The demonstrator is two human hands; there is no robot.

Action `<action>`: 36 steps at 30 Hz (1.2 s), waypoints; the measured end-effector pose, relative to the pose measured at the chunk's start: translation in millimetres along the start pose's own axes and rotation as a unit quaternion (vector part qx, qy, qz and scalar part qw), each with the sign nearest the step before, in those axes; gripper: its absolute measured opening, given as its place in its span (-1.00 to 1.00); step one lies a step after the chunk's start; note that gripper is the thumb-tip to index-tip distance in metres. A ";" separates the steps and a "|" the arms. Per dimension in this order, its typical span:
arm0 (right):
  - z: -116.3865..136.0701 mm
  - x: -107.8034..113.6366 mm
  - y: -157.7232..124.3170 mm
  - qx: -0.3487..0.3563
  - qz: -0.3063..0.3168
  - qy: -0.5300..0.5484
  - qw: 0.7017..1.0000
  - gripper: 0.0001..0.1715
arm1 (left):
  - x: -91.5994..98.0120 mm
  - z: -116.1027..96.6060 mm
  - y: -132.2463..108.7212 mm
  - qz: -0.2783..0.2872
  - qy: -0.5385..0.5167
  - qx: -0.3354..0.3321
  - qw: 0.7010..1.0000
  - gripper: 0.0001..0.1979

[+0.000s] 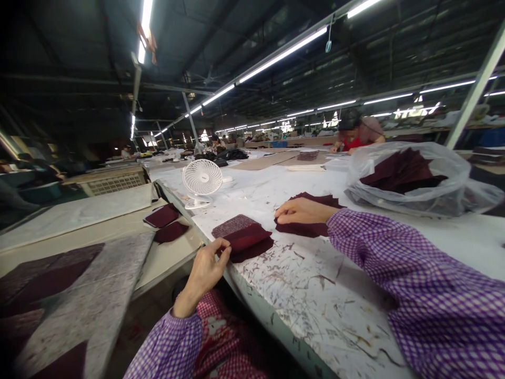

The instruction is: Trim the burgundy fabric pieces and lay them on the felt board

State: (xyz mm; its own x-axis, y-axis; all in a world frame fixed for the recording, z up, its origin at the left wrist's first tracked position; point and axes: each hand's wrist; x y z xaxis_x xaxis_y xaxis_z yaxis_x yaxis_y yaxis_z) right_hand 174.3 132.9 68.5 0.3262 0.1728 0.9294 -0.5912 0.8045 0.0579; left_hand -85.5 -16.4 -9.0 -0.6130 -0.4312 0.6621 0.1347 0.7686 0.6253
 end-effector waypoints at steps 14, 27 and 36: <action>62.8 -49.6 3.7 0.075 -0.115 0.131 0.982 -0.68 | -13.3 -20.7 32.1 0.080 0.196 -0.001 0.977 -0.79; 72.1 -51.2 -4.9 0.158 -0.252 -0.143 0.944 -0.65 | -12.5 6.7 36.5 0.034 0.086 0.057 0.994 -0.69; 56.8 -75.7 4.3 0.180 -0.093 -0.166 0.965 -0.65 | -5.7 28.8 35.6 -0.223 -0.144 0.190 0.945 -0.78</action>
State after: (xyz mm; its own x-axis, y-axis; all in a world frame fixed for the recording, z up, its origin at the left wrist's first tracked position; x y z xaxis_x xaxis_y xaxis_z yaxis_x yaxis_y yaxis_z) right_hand 105.2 91.0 19.1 0.2318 -0.1954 0.9529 -0.7823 0.5448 0.3020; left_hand -99.5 27.0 -2.4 -0.7366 -0.6483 0.1926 -0.4434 0.6780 0.5863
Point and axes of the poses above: each hand's wrist, its own y-axis towards the middle knuckle, its own x-axis out of the back of the hand, z = x × y, and after that the axes turned 15 degrees about -x, right-handed
